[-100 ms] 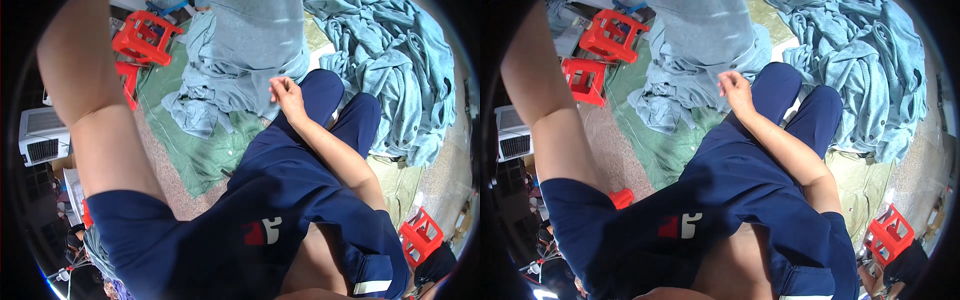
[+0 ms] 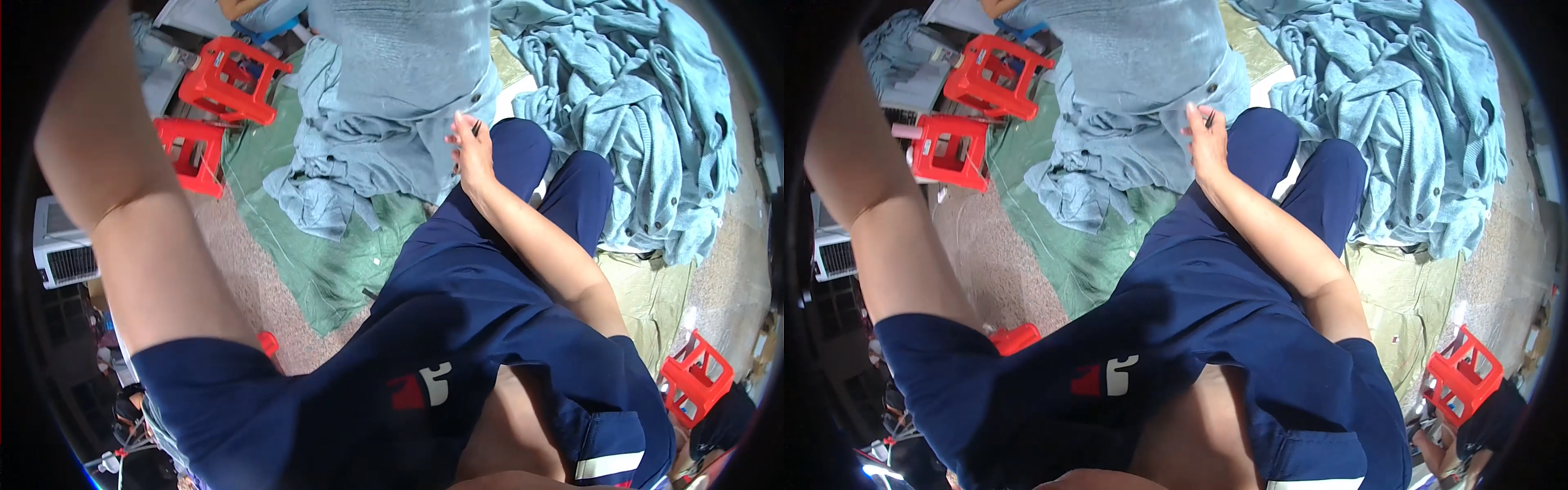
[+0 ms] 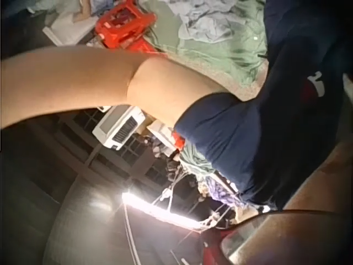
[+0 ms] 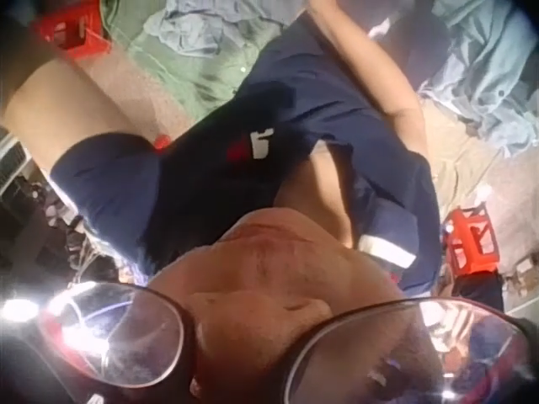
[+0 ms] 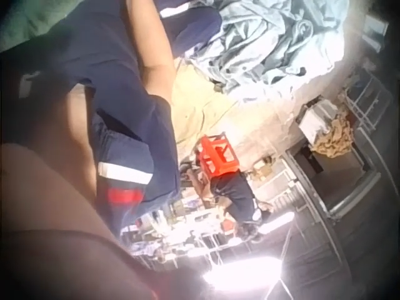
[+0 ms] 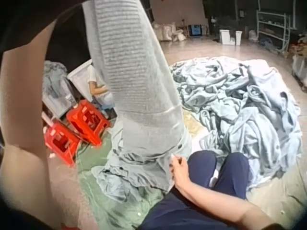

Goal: Trimming loose threads from blue knitted garments using handheld clippers.

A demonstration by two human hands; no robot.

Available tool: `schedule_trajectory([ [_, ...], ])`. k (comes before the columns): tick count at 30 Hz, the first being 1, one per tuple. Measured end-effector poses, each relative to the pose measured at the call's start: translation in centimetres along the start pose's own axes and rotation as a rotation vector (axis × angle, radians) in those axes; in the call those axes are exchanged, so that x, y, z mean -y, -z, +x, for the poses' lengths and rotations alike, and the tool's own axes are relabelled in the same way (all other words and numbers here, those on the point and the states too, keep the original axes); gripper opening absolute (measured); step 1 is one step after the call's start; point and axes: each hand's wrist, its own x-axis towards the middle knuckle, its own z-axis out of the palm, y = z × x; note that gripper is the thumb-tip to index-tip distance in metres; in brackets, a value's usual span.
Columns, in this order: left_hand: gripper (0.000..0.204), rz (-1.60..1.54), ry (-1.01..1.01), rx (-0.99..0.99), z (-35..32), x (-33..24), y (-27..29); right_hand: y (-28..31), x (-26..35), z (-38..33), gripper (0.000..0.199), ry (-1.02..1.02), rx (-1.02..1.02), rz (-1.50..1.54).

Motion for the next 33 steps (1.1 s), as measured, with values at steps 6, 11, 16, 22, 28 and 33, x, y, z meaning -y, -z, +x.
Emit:
schedule_trajectory([
  [6,0.04,0.114,-0.057,-0.098,-1.2,-0.9,2.6,0.1,6.9,7.2,0.043,0.351,-0.029,0.427],
  [11,0.042,0.211,-0.039,-0.175,-4.0,0.8,5.0,14.2,18.4,10.3,0.021,0.553,-0.167,0.515],
  [16,0.045,0.286,0.048,-0.214,-7.9,4.9,4.5,30.5,22.1,-5.7,0.026,0.961,-0.292,-0.053],
  [22,0.04,-0.209,1.199,-0.267,-26.2,14.0,8.9,34.0,9.3,-21.8,0.034,0.685,-0.306,-1.481],
  [28,0.034,0.889,1.612,0.578,-37.3,20.7,7.9,30.5,-0.5,-23.2,0.046,0.629,-0.436,-1.439],
  [33,0.022,0.544,0.535,0.777,-30.1,17.1,-13.4,30.0,-1.4,-22.5,0.043,0.624,-0.595,-1.309],
])
